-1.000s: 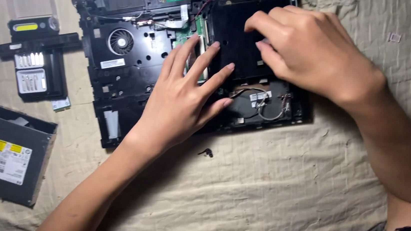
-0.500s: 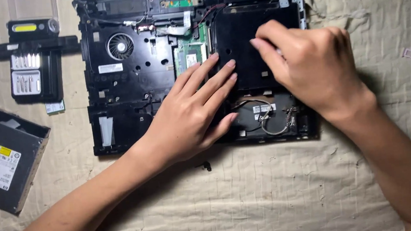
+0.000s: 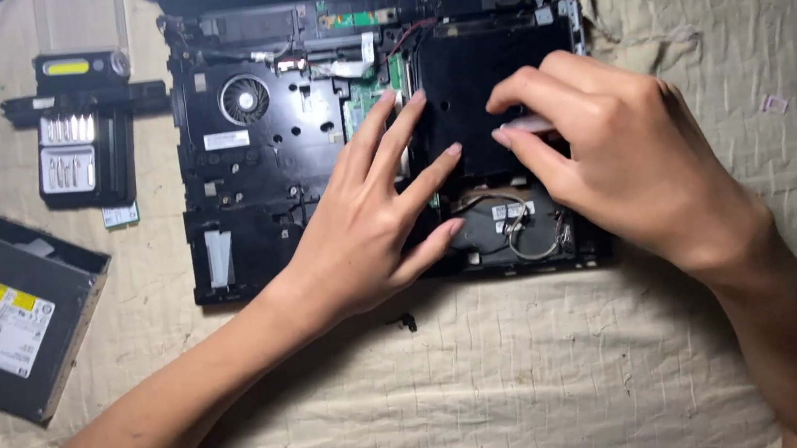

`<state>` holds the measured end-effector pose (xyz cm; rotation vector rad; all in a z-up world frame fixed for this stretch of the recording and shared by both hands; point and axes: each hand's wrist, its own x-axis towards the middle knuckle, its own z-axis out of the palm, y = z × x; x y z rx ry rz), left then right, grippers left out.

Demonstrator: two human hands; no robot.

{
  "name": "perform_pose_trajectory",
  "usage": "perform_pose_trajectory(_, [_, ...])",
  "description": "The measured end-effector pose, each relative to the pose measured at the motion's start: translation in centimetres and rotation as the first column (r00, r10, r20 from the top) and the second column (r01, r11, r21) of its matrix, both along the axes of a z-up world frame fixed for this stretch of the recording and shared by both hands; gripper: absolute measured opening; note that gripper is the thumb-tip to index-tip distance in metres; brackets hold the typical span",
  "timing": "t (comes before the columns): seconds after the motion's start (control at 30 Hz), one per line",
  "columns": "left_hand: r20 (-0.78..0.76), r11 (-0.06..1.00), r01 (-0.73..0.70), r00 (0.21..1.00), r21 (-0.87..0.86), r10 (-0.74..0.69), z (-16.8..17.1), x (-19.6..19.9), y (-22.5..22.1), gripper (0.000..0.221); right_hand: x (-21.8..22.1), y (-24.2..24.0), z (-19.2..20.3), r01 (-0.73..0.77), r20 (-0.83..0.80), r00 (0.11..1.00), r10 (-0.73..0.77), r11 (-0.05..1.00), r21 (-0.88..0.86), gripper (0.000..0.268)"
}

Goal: A person uses a small applicator tool and their hands to work on the internal components of a disassembled laptop on a repair bench.

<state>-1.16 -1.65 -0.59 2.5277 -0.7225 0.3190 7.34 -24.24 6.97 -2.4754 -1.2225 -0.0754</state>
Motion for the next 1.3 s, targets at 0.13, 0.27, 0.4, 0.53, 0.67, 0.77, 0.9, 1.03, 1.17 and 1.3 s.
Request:
perform_pose_trajectory(0.13, [-0.014,0.999,-0.037,0.999,0.010,0.037,-1.0,-0.3,0.0,0.057,0.4,-0.7,-0.2,-0.022,-0.047,0.999,0.021,1.000,-0.008,0.017])
perform_pose_trajectory(0.27, [-0.017,1.000,-0.025,1.000,0.015,0.025,-0.6,-0.2,0.3,0.057,0.6,-1.0,-0.7,0.071,-0.020,0.997,-0.072,0.996,-0.063,0.012])
perform_pose_trajectory(0.4, [-0.030,1.000,-0.023,0.999,-0.001,0.023,-0.7,0.0,0.1,0.057,0.7,-1.4,-0.4,0.127,0.001,0.992,-0.128,0.980,-0.150,0.020])
perform_pose_trajectory(0.53, [-0.026,1.000,-0.024,0.999,-0.013,0.024,-0.5,0.1,0.0,0.057,0.8,-1.1,0.5,0.082,-0.069,0.994,-0.090,0.990,-0.113,0.024])
perform_pose_trajectory(0.67, [-0.045,1.000,-0.023,0.999,-0.010,0.023,-0.2,0.0,0.0,0.055,0.7,-0.7,0.5,0.021,-0.147,0.989,-0.030,0.998,-0.062,0.025])
perform_pose_trajectory(0.77, [-0.048,1.000,-0.006,0.999,-0.010,0.005,-0.1,0.1,0.0,0.057,0.6,-0.7,0.5,0.007,-0.147,0.989,-0.017,0.998,-0.068,0.025])
perform_pose_trajectory(0.9, [-0.049,1.000,-0.001,0.999,0.006,0.001,-0.4,0.1,0.1,0.059,0.8,-0.9,0.5,-0.014,-0.162,0.987,-0.002,0.995,-0.094,0.027])
perform_pose_trajectory(1.03, [-0.064,1.000,-0.004,0.998,0.018,0.005,-0.4,0.1,0.0,0.059,0.8,-1.2,0.6,-0.021,-0.145,0.989,0.008,0.996,-0.085,0.028])
perform_pose_trajectory(1.17, [-0.068,1.000,-0.026,0.997,0.000,0.026,-0.3,-0.1,0.3,0.052,0.8,-1.3,0.0,-0.008,-0.120,0.993,-0.004,0.995,-0.104,0.025])
perform_pose_trajectory(1.3, [-0.099,0.997,-0.070,0.992,0.025,0.072,0.4,0.1,0.1,0.059,0.7,-1.6,0.0,-0.009,-0.052,0.999,0.002,0.992,-0.124,0.022])
